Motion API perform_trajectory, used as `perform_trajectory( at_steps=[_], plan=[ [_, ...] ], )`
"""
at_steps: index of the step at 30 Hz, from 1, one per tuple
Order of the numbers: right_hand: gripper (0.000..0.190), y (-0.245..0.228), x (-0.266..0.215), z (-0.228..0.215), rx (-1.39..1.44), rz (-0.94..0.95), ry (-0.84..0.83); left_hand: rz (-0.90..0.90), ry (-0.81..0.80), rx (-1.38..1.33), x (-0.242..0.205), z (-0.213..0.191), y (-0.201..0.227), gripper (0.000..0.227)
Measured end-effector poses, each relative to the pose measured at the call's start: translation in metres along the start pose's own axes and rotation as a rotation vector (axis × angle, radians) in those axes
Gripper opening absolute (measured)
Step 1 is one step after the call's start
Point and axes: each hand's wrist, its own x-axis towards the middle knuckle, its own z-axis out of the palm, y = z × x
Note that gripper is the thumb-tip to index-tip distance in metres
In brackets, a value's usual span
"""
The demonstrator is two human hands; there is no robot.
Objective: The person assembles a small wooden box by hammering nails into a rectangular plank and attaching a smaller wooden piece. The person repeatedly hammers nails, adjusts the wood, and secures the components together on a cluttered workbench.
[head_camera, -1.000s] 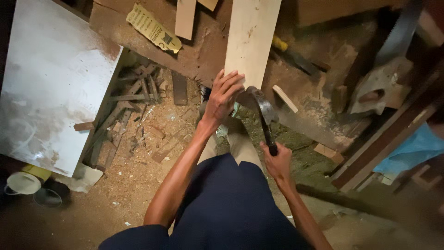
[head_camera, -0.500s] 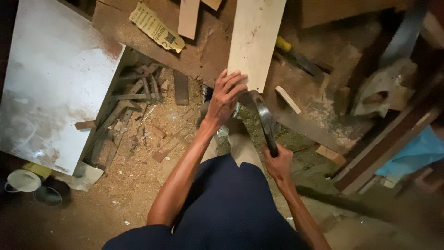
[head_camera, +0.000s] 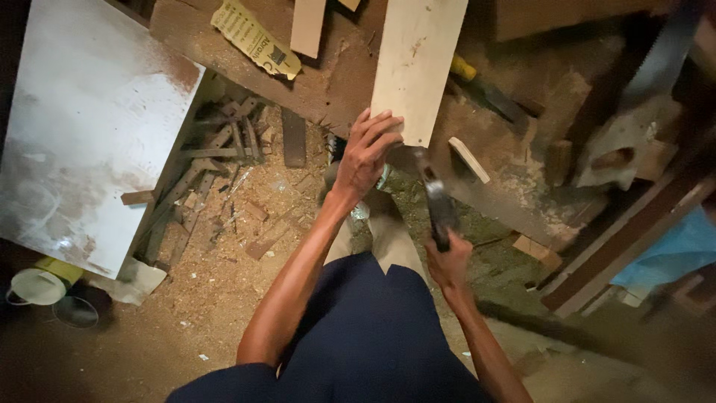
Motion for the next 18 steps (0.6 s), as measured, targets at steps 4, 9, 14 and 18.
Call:
perform_trajectory(
  at_steps=[4,9,14,18],
  plan=[
    [0.024,-0.018,0.005,-0.004,0.131,0.112,-0.079,-0.005,0.004,-0.011,-0.003,0.003,-0.002,0.033],
    [0.039,-0.015,-0.008,-0.011,0.121,0.181,-0.059,0.028,-0.057,-0.004,-0.002,-0.002,-0.003,0.035],
    [0.043,-0.02,-0.016,-0.009,0.192,0.212,0.004,0.173,-0.218,0.086,0.023,-0.032,-0.019,0.054],
    [0.045,-0.025,-0.022,-0.007,0.151,0.252,-0.028,0.278,-0.233,0.191,0.069,-0.037,-0.041,0.066]
  ],
)
